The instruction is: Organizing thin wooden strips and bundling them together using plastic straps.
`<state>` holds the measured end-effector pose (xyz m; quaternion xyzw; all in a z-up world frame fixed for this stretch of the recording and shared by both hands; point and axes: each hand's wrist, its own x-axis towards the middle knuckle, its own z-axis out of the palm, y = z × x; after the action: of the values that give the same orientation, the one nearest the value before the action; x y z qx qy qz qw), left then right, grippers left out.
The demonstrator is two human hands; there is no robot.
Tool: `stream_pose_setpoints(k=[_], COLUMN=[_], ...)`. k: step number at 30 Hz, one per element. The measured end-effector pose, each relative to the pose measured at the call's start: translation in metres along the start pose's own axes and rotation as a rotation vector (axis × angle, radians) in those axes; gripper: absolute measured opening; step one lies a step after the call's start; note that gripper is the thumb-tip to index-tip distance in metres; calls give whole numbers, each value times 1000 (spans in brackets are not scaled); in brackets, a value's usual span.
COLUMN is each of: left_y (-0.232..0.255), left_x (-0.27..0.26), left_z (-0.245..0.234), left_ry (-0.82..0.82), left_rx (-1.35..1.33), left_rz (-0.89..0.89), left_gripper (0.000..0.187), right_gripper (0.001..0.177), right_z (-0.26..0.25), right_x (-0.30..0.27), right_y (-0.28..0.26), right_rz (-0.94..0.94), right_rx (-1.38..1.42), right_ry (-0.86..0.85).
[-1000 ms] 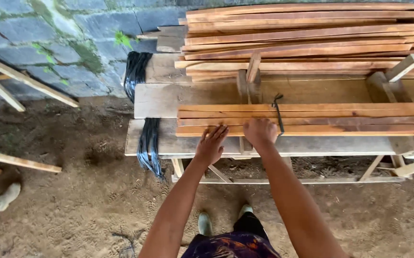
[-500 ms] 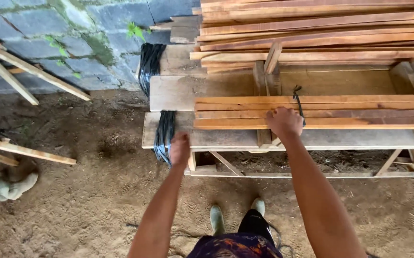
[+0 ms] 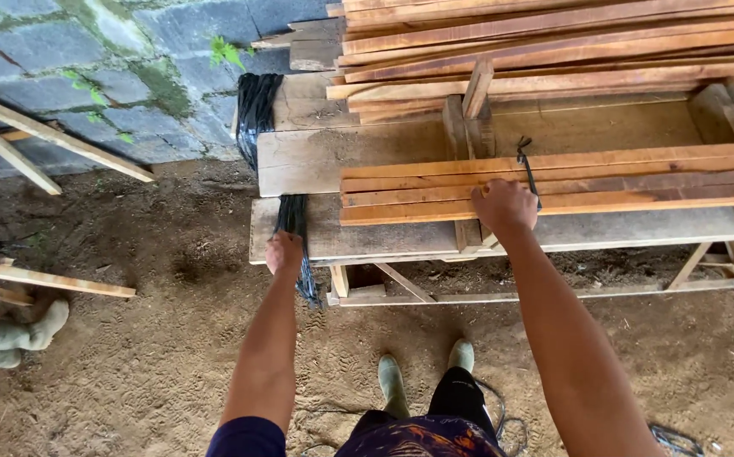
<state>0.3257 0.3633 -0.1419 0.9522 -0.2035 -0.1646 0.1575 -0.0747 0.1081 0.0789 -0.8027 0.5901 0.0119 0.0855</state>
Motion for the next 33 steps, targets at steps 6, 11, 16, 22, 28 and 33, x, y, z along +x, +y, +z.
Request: stream_pose_setpoints(k=[6,11,16,22,28,33], left_y=[35,13,54,117,165,240], left_x=[-35,-25,-114,-201,-249,-316], left_z=[-52,-27,-111,-135,-68,-49], left_ry=[-60,-192,-304,-287,-207,-196], left_rx=[-308,-817,-1092,-1265,-1533,-1405], left_rz=[69,147,271,251,375,666], left_gripper=[44,31,27,12,10,8], right_gripper=[57,63,68,73,46,60], right_z=[-5,-7,-3,-13,-12,-34], right_x=[-1,-2,0,-13,-40,-95], right_y=[-3,-4,-1,-3,18,46], right_rz=[-9,-34,-49,-67,-302,-637], right_rx=[23,90,81,113,331,785], right_ry=[0,-7,-28,-49,-17,-264])
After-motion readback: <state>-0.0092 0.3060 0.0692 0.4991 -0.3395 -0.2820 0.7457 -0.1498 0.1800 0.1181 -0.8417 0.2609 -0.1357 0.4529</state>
